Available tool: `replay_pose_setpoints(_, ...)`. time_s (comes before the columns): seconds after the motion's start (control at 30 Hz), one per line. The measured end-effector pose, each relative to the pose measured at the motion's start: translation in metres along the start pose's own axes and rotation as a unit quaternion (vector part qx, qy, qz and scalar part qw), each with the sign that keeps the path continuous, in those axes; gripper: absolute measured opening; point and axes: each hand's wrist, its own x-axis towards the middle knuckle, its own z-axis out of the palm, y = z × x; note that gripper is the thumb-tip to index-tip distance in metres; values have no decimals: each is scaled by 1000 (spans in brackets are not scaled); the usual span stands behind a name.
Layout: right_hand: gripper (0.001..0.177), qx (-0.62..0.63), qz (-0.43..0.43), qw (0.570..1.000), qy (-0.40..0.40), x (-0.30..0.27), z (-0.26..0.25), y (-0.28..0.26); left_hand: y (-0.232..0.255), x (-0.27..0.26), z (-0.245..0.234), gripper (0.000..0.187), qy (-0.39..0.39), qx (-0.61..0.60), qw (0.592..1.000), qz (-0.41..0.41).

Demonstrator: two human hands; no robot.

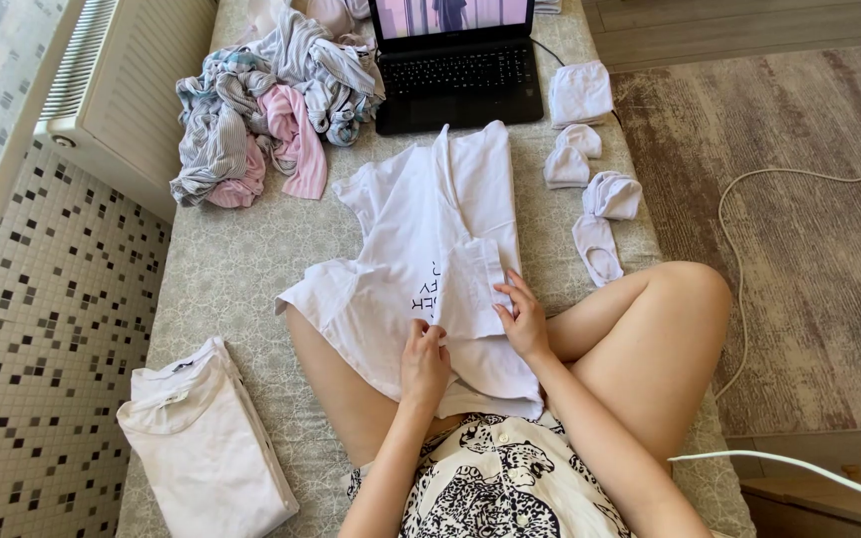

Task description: Folding white t-shirts and socks on a bed while watching a video on a laptop.

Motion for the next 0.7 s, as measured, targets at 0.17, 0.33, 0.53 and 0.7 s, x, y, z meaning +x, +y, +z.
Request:
replay_pose_setpoints(0.17,33,33,-18,999,2,-2,-1,0,3,-3,-5,22,-2,-5,1000,-7)
replay_pose_setpoints(0.33,29,7,-40,999,7,-2,-1,3,4,-3,-4,15,-3,25,1000,3)
replay_pose_setpoints(0.53,32,50,19,998,-15,-1,-7,-13,6,-4,-6,11,3,27,1000,13)
replay_pose_setpoints(0.7,33,14,-64,998,4,-3,-6,-9,-3,-4,-2,14,1,29,1000,9)
